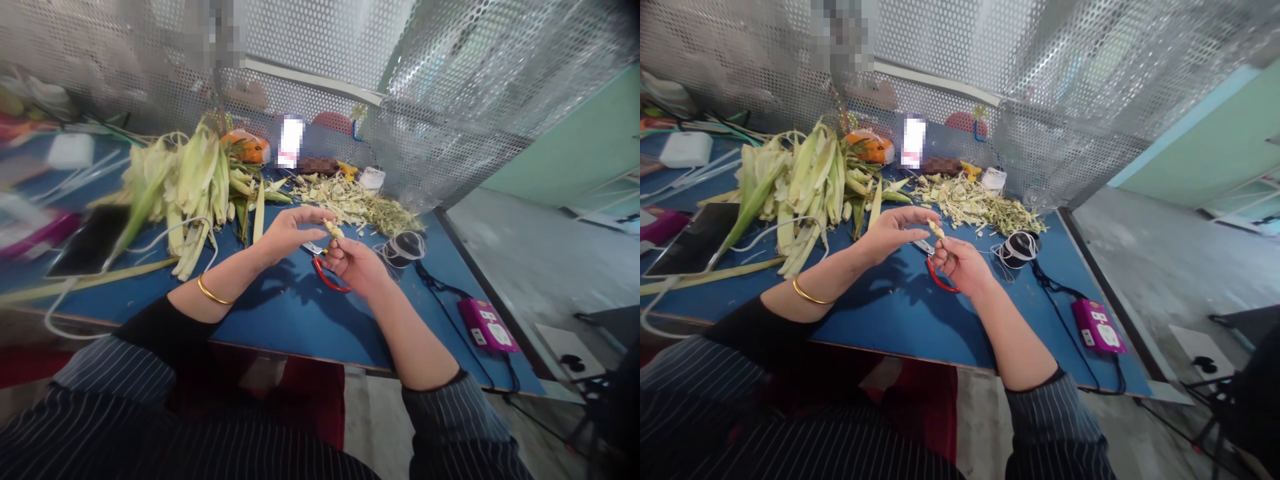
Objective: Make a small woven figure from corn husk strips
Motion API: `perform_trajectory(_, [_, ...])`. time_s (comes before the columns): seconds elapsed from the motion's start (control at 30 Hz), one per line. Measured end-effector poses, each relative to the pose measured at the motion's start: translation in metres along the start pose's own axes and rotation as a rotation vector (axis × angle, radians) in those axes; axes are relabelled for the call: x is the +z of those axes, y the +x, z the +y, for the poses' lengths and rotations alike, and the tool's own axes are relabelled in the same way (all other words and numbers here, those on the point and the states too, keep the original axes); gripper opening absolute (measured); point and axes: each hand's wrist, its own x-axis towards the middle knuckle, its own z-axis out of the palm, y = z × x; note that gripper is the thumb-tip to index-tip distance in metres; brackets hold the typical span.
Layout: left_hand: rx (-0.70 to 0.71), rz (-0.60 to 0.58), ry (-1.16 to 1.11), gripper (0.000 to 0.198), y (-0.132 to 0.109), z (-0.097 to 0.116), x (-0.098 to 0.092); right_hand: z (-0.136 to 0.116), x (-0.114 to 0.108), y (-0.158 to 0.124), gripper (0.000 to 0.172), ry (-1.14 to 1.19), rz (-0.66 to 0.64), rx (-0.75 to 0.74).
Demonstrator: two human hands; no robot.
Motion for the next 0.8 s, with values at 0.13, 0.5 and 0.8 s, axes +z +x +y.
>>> perform_trajectory(0.13, [-0.005, 0.118, 0.108, 0.021, 0.003, -0.007, 0.000, 0.001, 0.002, -0.001, 0.023, -0.028, 0.002, 0.001])
perform_trajectory(0.5, [-0.197, 0.144, -0.066, 0.031, 0.003, -0.010, 0.002, 0.011, 0.004, 0.001, 0.018, -0.169, 0.085, -0.145])
perform_trajectory(0.8, [-0.185, 0.164, 0.144, 0.025, 0.002, -0.024, 0.007, 0.015, 0.004, 0.002, 0.020, -0.303, 0.103, -0.167])
